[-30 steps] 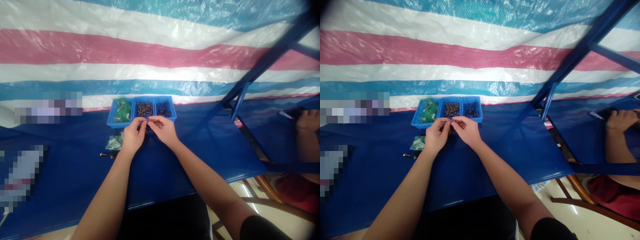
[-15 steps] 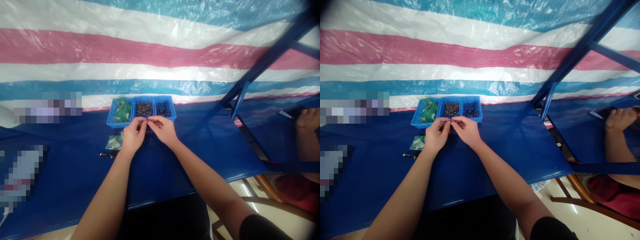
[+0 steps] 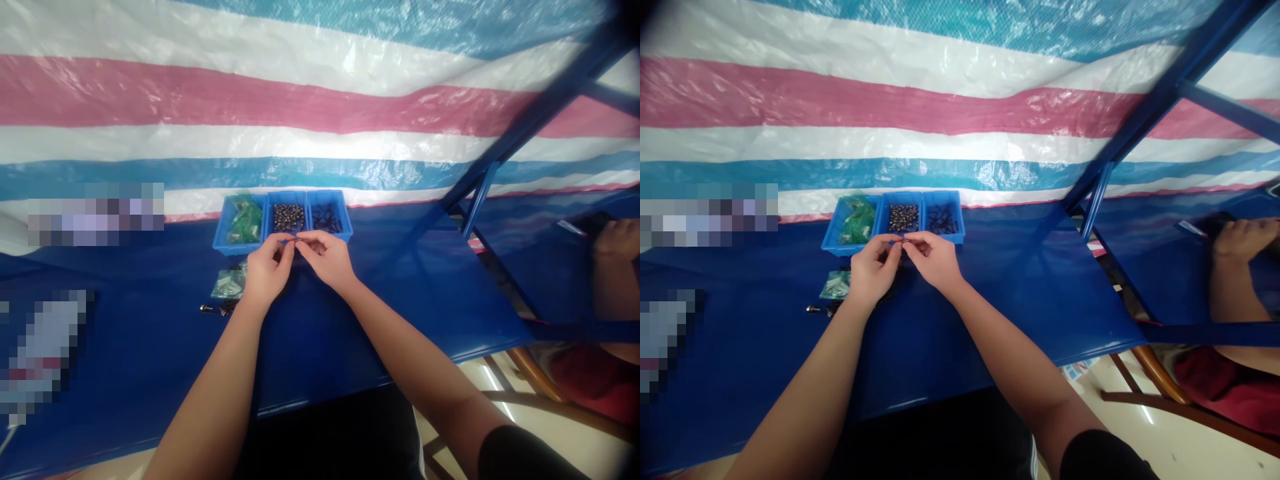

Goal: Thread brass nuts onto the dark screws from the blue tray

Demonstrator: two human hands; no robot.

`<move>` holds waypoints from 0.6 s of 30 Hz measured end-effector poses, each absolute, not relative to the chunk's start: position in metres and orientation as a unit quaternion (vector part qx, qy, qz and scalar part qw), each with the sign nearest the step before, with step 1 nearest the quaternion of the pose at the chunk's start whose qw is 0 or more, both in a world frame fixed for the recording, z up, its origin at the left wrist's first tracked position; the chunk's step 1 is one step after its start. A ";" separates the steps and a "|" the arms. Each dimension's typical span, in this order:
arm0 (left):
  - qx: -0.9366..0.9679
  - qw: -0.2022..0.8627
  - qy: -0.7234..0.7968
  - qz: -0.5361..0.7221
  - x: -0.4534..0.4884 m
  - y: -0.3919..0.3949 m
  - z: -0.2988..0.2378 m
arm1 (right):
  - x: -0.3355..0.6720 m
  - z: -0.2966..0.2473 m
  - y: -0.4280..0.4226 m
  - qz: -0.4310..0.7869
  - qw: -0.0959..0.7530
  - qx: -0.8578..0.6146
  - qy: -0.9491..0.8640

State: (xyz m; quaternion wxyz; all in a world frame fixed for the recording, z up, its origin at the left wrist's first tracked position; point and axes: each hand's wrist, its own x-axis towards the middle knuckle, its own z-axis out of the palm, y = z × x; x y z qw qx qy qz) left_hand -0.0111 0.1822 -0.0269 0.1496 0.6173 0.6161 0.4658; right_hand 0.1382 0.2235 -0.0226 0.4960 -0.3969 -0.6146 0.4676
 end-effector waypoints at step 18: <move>0.619 0.180 0.612 0.457 -0.011 0.183 -0.029 | 0.137 -0.024 0.223 0.474 0.493 -0.389 -0.617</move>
